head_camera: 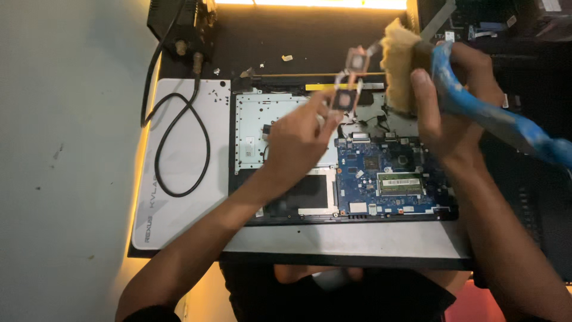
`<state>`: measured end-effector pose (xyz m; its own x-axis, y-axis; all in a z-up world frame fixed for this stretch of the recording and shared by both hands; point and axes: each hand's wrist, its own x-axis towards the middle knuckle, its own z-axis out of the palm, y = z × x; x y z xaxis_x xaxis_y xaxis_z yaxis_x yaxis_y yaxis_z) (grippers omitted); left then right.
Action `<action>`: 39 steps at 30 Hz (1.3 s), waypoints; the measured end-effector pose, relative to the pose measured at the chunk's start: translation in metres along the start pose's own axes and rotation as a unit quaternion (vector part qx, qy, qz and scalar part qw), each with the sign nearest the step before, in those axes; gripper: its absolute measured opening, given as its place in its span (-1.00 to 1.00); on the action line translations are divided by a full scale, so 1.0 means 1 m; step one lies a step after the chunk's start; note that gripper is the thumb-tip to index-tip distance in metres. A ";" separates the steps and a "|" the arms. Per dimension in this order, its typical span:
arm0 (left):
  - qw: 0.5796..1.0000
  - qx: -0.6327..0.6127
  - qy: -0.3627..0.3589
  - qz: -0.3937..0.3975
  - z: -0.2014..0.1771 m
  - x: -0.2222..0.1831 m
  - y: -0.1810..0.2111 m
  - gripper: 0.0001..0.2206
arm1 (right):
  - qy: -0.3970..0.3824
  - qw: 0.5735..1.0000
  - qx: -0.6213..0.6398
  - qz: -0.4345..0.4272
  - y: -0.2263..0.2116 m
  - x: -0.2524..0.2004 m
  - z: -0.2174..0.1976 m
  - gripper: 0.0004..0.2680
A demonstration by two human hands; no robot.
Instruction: The person brushes dust off a laptop heatsink and fan, then places the fan back into the laptop chassis and uses a screwdriver to fasten a screw.
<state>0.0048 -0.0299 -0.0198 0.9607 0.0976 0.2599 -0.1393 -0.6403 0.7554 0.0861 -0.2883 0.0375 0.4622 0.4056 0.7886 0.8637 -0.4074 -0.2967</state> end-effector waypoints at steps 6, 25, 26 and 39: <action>0.948 -0.315 0.021 -0.044 -0.055 0.018 0.015 -0.48 | -0.024 0.998 0.057 0.032 -0.025 -0.024 0.018 -0.70; 0.678 -0.728 0.090 0.037 0.005 0.025 -0.033 -0.87 | -0.216 0.940 0.234 0.122 -0.053 -0.030 0.054 -0.78; 0.682 -0.726 0.087 0.003 0.018 0.021 -0.037 -0.88 | -0.166 0.957 0.178 0.158 -0.049 -0.027 0.050 -0.76; 0.659 -0.749 0.073 0.002 -0.001 0.027 -0.029 -0.77 | -0.181 0.935 0.291 0.095 -0.076 -0.030 0.063 -0.75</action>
<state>0.0343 -0.0080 -0.0343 0.9414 0.2411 0.2357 -0.3279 0.8179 0.4729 0.0191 -0.2182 0.0023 0.5649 0.6641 0.4897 0.6739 -0.0289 -0.7382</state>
